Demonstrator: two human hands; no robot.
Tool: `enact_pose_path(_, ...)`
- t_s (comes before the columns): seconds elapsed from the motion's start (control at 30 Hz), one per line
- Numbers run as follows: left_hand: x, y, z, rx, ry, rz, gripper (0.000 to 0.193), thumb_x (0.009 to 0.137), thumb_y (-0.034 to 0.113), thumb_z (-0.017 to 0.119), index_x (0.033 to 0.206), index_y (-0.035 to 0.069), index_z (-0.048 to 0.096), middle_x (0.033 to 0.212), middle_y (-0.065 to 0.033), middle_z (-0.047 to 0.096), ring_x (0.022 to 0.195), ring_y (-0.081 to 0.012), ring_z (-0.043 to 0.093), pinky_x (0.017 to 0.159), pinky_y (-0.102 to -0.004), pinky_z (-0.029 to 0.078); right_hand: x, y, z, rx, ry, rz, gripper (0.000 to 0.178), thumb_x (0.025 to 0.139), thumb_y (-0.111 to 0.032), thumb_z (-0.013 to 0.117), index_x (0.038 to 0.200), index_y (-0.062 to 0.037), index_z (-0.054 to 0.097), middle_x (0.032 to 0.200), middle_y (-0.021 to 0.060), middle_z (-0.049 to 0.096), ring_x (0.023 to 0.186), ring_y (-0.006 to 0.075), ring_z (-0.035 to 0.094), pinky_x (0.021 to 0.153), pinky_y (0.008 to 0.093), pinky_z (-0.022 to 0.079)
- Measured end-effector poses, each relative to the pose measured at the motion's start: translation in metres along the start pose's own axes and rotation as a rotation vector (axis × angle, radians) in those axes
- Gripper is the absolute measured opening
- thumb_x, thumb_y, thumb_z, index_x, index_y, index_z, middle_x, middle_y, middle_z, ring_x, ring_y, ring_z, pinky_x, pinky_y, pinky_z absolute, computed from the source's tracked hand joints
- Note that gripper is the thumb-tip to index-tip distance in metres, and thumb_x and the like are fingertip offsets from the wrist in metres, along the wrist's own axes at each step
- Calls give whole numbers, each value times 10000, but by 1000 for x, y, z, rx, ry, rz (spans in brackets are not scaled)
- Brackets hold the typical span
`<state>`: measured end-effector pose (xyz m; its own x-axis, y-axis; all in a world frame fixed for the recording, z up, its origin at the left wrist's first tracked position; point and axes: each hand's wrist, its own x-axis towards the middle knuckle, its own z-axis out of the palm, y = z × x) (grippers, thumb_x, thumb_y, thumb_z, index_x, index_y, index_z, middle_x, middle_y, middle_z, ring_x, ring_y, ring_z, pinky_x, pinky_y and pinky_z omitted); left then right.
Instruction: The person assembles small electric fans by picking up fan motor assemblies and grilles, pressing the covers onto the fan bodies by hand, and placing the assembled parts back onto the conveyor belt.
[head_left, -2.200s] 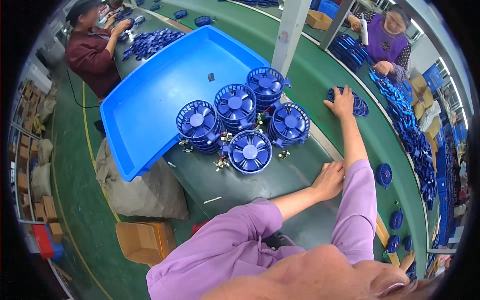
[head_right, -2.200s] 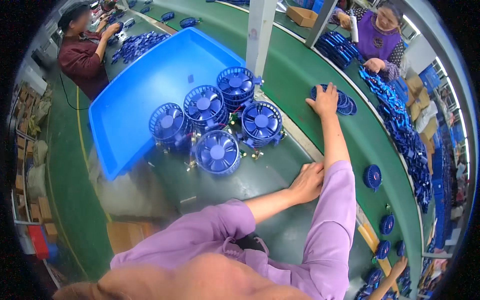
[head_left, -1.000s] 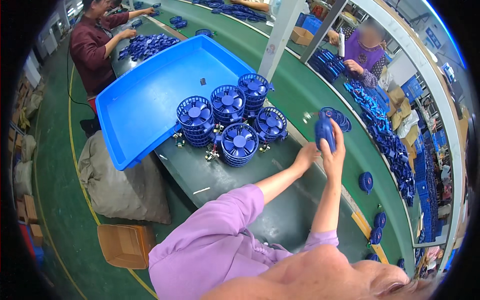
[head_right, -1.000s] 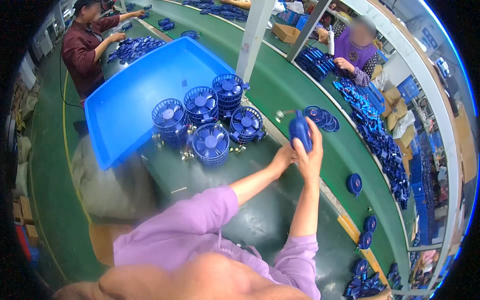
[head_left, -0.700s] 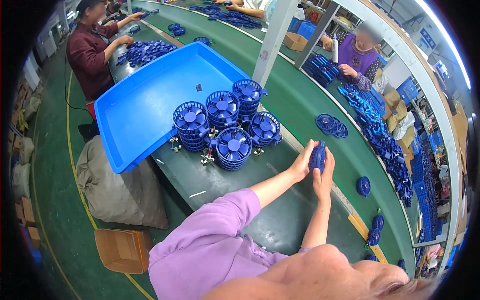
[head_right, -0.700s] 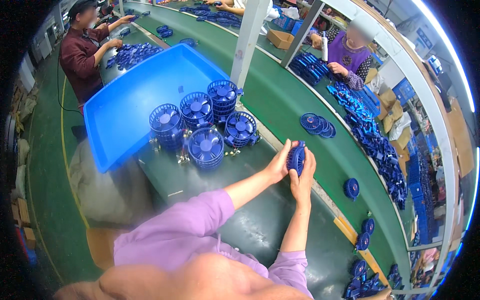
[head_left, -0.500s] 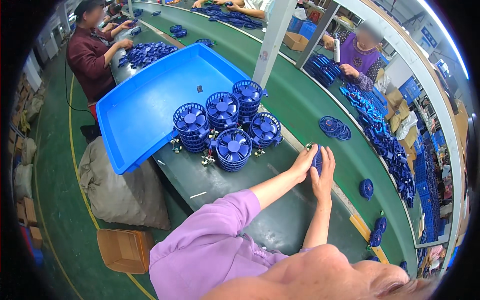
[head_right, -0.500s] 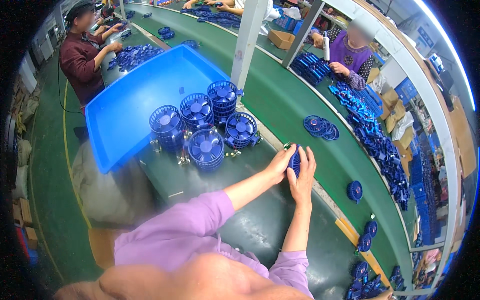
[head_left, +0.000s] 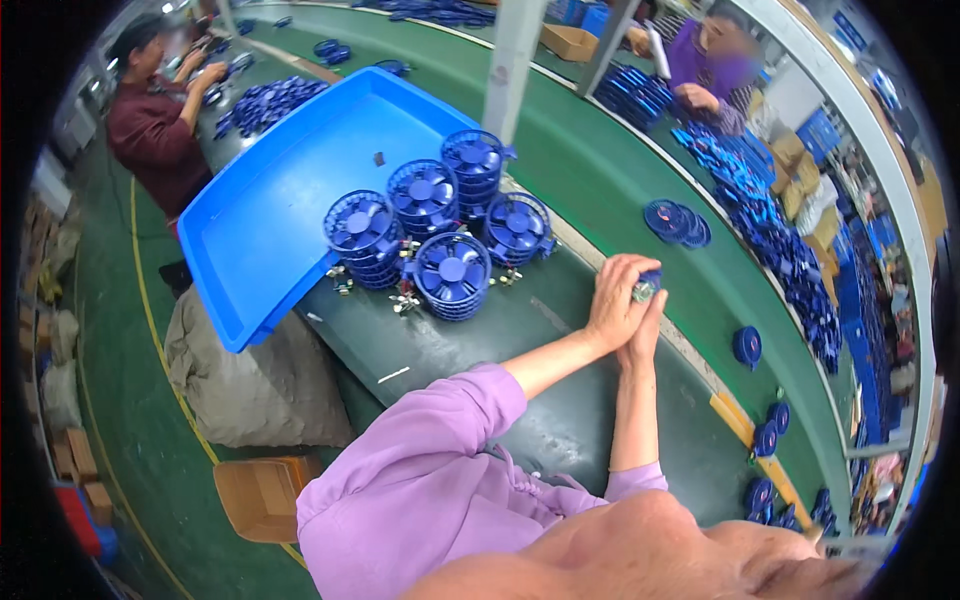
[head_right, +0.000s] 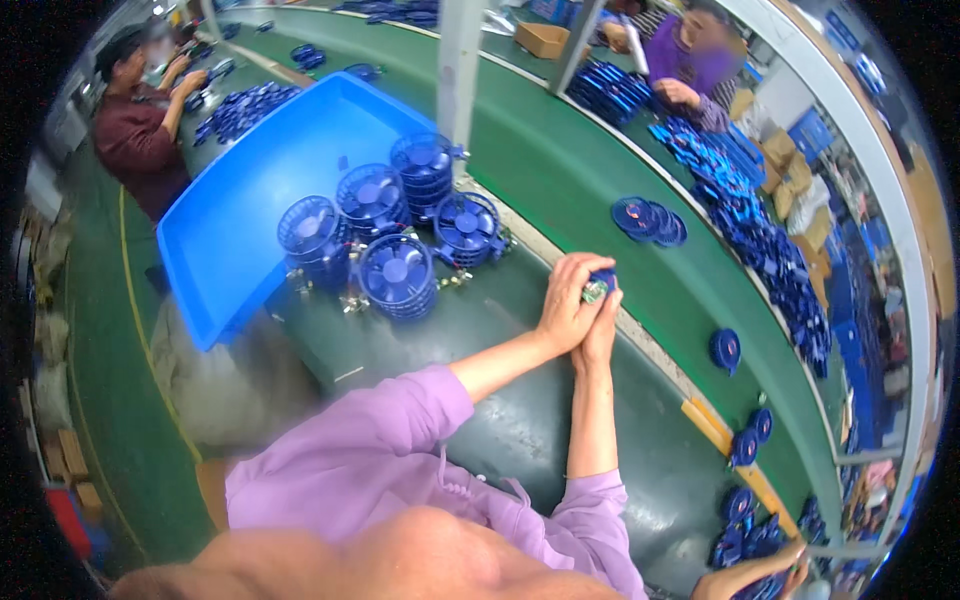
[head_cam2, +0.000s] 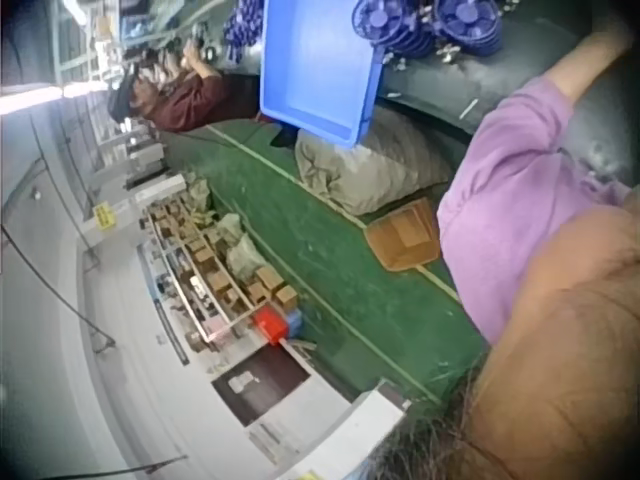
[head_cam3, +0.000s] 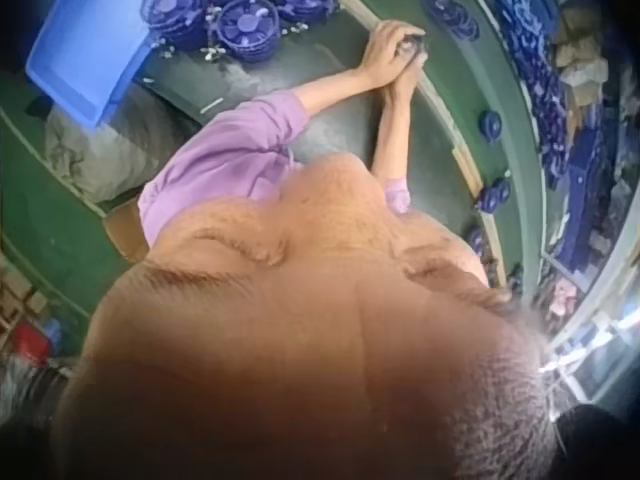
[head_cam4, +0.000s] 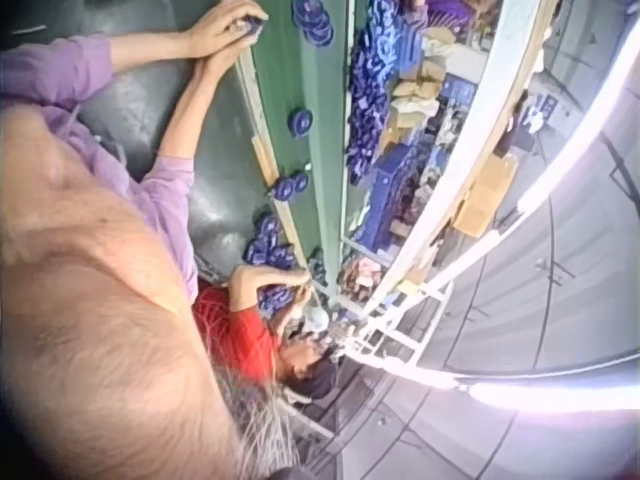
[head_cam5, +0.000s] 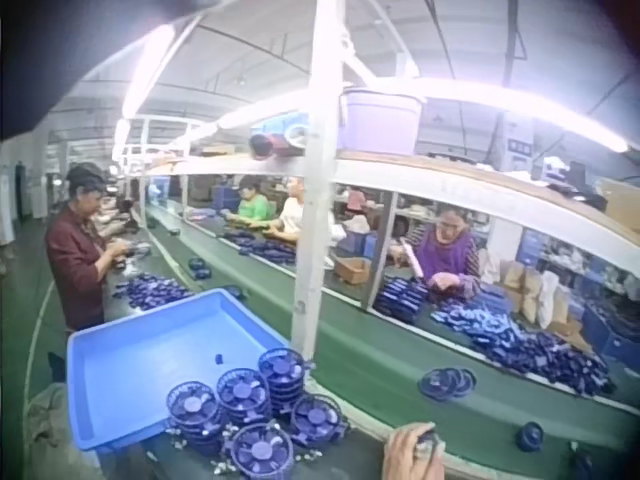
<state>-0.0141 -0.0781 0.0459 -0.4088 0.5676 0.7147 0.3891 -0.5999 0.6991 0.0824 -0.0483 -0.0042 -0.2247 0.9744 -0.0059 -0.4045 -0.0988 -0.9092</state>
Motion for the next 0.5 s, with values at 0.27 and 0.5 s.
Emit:
enact_pose_path(0.27,-2,-21,-3,33,-19,70,354,796,138,587,1136,50,545,1128,-141,571,1080,-327,515,957,-435,370,-3,-17,31,87,-86,16,564,1005,-486,346,1387,-74,401,1360,74,446,1259,180,419,1068,331,329)
enact_pose_path(0.5,-29,-52,7,8,-208,-131,471,895,147,536,1323,0,405,1258,-205,497,1195,-349,466,1025,-423,349,38,-62,-68,-1256,361,-500,551,838,-342,667,1282,-52,516,1188,205,570,1078,345,553,930,408,447)
